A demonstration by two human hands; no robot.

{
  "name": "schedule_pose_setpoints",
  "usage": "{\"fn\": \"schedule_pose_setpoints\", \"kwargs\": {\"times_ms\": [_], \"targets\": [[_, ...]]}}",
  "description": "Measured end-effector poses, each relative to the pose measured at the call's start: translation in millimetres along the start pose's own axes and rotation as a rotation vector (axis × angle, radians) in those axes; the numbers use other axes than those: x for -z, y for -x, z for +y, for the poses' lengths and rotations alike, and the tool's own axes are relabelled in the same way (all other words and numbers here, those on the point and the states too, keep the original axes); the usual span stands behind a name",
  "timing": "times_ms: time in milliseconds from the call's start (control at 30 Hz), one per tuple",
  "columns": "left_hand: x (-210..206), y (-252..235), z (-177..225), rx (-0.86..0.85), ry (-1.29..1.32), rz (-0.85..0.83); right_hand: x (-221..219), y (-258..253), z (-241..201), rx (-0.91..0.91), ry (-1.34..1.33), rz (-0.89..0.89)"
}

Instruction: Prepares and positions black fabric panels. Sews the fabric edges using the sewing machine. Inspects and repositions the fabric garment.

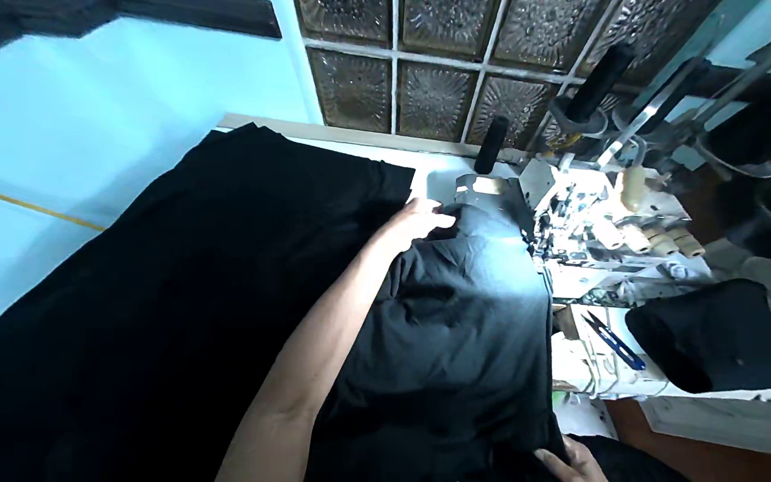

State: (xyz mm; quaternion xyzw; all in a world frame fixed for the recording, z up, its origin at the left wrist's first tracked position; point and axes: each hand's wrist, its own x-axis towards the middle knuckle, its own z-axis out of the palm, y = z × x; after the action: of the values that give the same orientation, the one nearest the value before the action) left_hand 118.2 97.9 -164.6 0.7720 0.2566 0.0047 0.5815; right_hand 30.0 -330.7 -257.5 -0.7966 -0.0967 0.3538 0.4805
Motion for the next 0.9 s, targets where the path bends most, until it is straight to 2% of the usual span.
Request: {"fn": "schedule_pose_setpoints", "kwargs": {"times_ms": [67,133,200,333,400,500,600,767,900], "targets": [[-1.9,0.3,-0.4,0.04,0.032,-0.047,1.0,1.1,1.5,0.014,-0.023,0.013],[-1.2,-4.5,-11.3,-0.091,0.006,0.014,2.1,-1.3,3.1,0.019,-0.027,0.019],[3.1,12.7,2.1,-0.244,0.016,0.141,2.4,-5.0,2.0,0.015,-0.002,0.012],[0.8,42.7,22.9,-0.744,-0.064,0.459,1.5,-10.4,2.3,0.08,0.125,0.016],[-13.9,69.1,29.1,-0.996,-0.18,0.516,0.2,-10.0,-0.5,0.153,0.174,0.033],[-34.6,99.4,27.0,-1.203,-0.249,0.519,-3.1,-6.7,-6.3,0.152,0.156,0.075],[-51.1,111.8,12.7,-1.268,-0.221,0.54,-3.7,-4.3,-12.4,0.074,0.169,0.098],[-58.8,123.3,-3.3,-1.211,-0.199,0.543,-2.9,-10.8,-11.8,0.114,0.291,0.123],[-58.0,126.5,-5.3,-1.23,-0.232,0.485,-0.4,-16.4,-8.9,0.055,0.256,0.108]]}}
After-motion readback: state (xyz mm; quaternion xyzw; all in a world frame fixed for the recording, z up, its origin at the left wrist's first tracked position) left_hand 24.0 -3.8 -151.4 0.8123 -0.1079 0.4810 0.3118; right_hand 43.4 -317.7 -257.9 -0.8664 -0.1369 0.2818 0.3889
